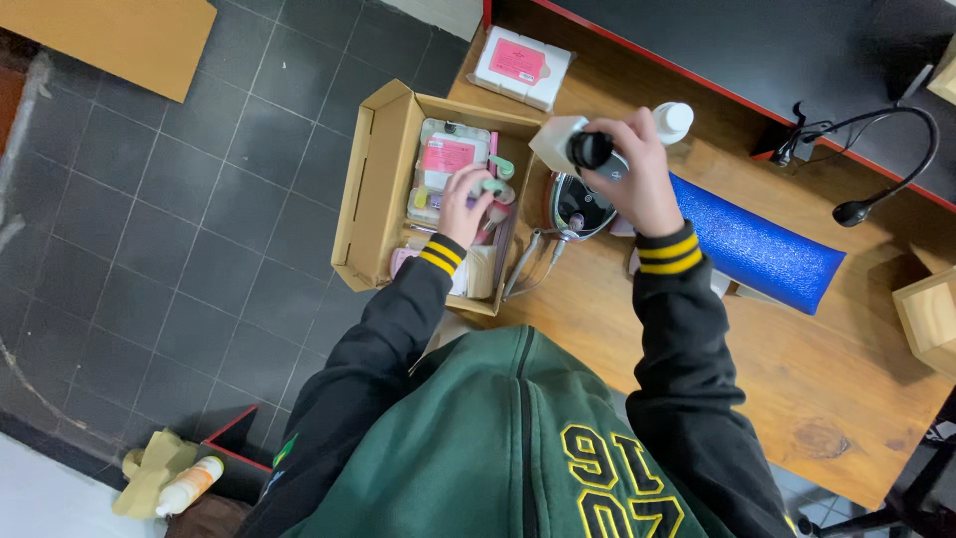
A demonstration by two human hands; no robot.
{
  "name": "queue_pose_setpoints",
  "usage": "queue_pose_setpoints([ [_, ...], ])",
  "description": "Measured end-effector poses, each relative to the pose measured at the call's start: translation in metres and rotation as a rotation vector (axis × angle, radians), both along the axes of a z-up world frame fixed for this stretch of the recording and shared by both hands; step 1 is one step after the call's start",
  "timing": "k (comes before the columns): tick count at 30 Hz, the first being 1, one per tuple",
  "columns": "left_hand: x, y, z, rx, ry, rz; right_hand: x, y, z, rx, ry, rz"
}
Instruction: The person opens a cardboard box and removes various beauty and nail care items, placing them individually onto a wooden table.
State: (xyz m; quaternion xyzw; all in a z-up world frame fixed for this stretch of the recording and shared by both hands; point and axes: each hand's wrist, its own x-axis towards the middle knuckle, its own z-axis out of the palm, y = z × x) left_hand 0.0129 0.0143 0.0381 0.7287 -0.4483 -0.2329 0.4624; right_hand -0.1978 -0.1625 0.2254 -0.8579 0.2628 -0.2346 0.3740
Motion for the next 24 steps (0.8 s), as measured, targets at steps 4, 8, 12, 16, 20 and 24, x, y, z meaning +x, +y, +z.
queue_pose_setpoints([
  [4, 0.013, 0.002, 0.001, -0.119, 0.230, 0.035, -0.032, 0.020, 0.004, 0.050, -0.023, -0.076],
  [8, 0.028, -0.012, -0.008, -0.110, 0.194, -0.018, -0.063, 0.041, -0.010, 0.070, -0.080, -0.155],
  [12, 0.035, -0.030, -0.025, 0.148, 0.043, -0.109, -0.086, 0.064, -0.017, 0.151, -0.092, -0.212],
  [16, 0.031, -0.039, -0.009, 0.264, -0.093, -0.182, -0.103, 0.082, -0.026, 0.165, -0.110, -0.266],
  [20, 0.030, -0.048, -0.029, 0.278, -0.221, -0.235, -0.113, 0.094, -0.026, 0.167, -0.178, -0.333],
  [24, 0.030, -0.059, -0.055, 0.328, -0.281, -0.233, -0.121, 0.101, -0.022, 0.172, -0.232, -0.402],
])
